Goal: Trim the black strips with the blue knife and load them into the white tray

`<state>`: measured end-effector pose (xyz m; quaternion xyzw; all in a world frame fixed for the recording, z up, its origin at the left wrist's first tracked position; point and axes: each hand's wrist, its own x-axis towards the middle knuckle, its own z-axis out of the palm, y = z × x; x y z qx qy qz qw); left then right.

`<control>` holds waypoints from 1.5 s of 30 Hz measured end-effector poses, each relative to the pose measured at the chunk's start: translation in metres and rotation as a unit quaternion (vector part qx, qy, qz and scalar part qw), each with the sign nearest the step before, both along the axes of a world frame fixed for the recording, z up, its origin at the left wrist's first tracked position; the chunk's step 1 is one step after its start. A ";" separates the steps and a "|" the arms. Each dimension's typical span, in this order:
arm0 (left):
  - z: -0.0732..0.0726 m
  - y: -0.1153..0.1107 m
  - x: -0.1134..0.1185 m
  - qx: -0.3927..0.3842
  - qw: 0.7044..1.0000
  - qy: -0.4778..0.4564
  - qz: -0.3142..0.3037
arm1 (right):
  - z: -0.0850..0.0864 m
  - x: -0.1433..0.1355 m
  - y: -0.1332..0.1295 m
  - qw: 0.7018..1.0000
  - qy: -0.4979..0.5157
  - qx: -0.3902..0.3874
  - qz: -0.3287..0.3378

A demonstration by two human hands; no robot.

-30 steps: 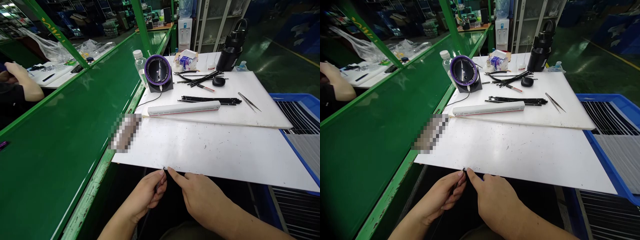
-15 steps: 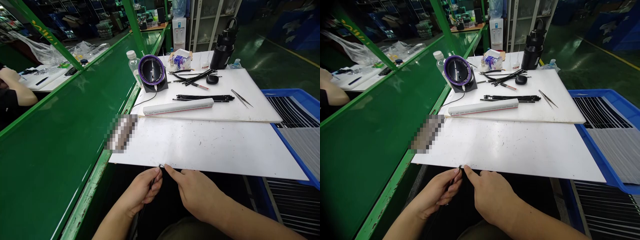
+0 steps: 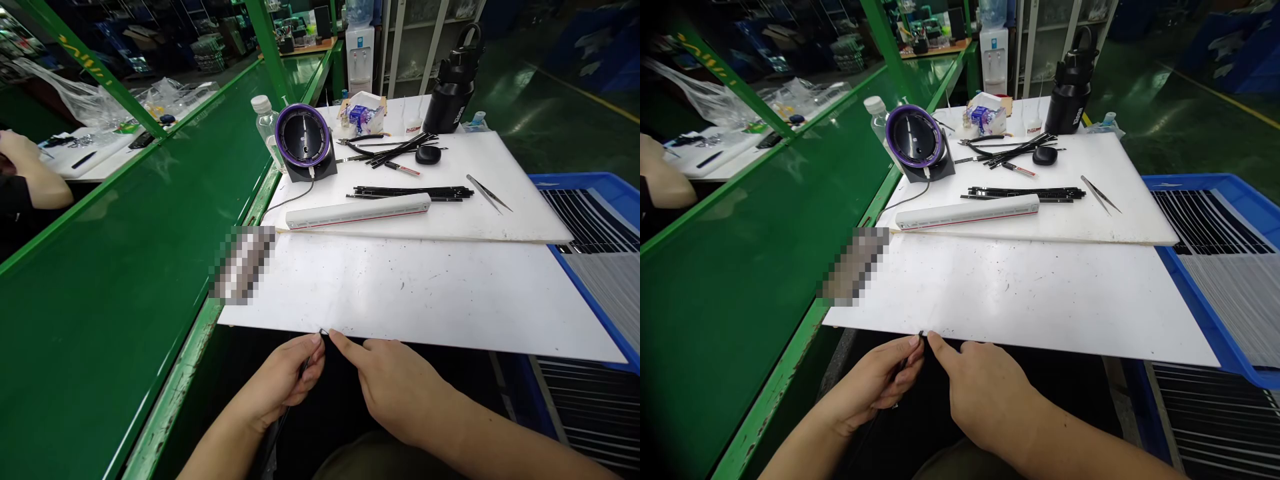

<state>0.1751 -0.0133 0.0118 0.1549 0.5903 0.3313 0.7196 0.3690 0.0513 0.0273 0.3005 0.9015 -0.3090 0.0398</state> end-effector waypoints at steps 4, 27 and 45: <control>0.000 0.001 0.000 0.000 1.000 0.003 0.001 | -0.002 0.000 -0.003 1.000 -0.004 0.020 0.012; 0.009 -0.006 0.011 0.030 0.996 0.047 0.072 | -0.004 0.013 -0.002 0.997 0.027 -0.036 -0.062; 0.003 -0.002 0.011 -0.003 0.997 0.071 0.041 | 0.001 0.005 -0.001 0.999 -0.009 -0.024 -0.023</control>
